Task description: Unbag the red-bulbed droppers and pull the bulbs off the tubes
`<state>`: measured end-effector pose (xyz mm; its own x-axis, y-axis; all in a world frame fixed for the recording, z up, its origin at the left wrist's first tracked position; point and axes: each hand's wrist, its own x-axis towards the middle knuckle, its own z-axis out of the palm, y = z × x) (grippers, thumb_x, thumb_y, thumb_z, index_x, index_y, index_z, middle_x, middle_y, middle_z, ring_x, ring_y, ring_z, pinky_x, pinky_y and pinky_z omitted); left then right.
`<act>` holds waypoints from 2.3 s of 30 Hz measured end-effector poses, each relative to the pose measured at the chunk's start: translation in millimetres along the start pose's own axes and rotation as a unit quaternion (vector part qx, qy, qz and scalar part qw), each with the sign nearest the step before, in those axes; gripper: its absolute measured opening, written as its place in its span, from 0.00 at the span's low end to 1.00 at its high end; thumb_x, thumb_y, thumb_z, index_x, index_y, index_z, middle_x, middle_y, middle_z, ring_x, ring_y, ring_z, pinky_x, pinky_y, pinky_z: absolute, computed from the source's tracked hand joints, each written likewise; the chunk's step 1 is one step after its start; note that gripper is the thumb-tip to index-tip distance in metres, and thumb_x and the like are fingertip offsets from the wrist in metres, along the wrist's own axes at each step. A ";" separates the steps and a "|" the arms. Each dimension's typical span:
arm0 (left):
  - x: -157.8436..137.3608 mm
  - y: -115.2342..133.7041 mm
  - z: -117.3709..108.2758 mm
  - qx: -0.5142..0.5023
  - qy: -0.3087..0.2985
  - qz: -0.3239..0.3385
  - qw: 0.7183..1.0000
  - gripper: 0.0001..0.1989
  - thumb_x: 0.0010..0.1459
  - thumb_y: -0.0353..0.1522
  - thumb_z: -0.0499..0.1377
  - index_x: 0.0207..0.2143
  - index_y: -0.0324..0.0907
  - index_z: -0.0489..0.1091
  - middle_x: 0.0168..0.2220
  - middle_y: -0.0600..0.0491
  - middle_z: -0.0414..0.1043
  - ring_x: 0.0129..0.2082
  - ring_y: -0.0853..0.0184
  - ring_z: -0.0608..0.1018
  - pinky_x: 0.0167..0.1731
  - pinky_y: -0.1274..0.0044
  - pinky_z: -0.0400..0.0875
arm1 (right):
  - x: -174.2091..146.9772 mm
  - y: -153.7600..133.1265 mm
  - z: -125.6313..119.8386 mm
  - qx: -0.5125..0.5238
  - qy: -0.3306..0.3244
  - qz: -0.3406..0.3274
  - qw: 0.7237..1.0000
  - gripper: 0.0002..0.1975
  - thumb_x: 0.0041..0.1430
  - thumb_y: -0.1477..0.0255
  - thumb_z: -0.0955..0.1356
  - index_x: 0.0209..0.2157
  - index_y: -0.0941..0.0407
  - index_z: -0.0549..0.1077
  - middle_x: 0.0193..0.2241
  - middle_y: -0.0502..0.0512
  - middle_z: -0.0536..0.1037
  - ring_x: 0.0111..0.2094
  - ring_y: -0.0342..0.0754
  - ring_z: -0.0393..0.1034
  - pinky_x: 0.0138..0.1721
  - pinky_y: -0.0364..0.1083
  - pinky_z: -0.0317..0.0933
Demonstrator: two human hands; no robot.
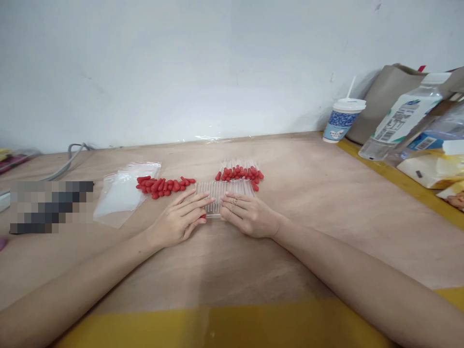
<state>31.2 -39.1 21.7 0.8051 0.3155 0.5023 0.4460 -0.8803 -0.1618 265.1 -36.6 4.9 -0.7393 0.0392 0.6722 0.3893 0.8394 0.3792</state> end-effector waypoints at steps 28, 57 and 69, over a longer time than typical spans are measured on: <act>-33.6 -109.0 -67.3 -0.123 0.108 -0.544 0.823 0.20 0.45 0.41 0.59 0.40 0.40 0.67 0.28 0.54 0.67 0.25 0.71 0.69 0.23 0.80 0.64 | 13.0 12.9 17.1 0.002 -0.008 0.341 0.940 0.07 0.56 0.70 0.63 0.29 0.56 0.73 0.25 0.50 0.76 0.28 0.44 0.64 0.37 0.47 0.50; -24.4 -92.7 -57.6 0.010 0.090 -0.462 0.882 0.10 0.48 0.40 0.57 0.28 0.42 0.70 0.31 0.53 0.71 0.29 0.67 0.70 0.29 0.76 0.63 | 4.7 5.6 11.9 0.005 0.015 0.243 0.970 0.10 0.52 0.62 0.67 0.26 0.53 0.74 0.25 0.49 0.72 0.29 0.43 0.59 0.40 0.49 0.46; 71.8 -53.3 23.4 -0.033 -0.024 -0.308 0.951 0.15 0.50 0.45 0.58 0.26 0.41 0.69 0.29 0.51 0.66 0.35 0.61 0.70 0.38 0.71 0.63 | -1.3 8.5 5.0 -0.023 0.035 0.235 0.971 0.09 0.53 0.66 0.67 0.23 0.54 0.74 0.21 0.48 0.71 0.27 0.42 0.58 0.39 0.49 0.47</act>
<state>74.4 38.8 46.5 0.4169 0.7921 0.4459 0.8141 -0.5435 0.2045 266.6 -26.9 4.0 -0.4360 0.3745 0.8183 0.6998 0.7128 0.0467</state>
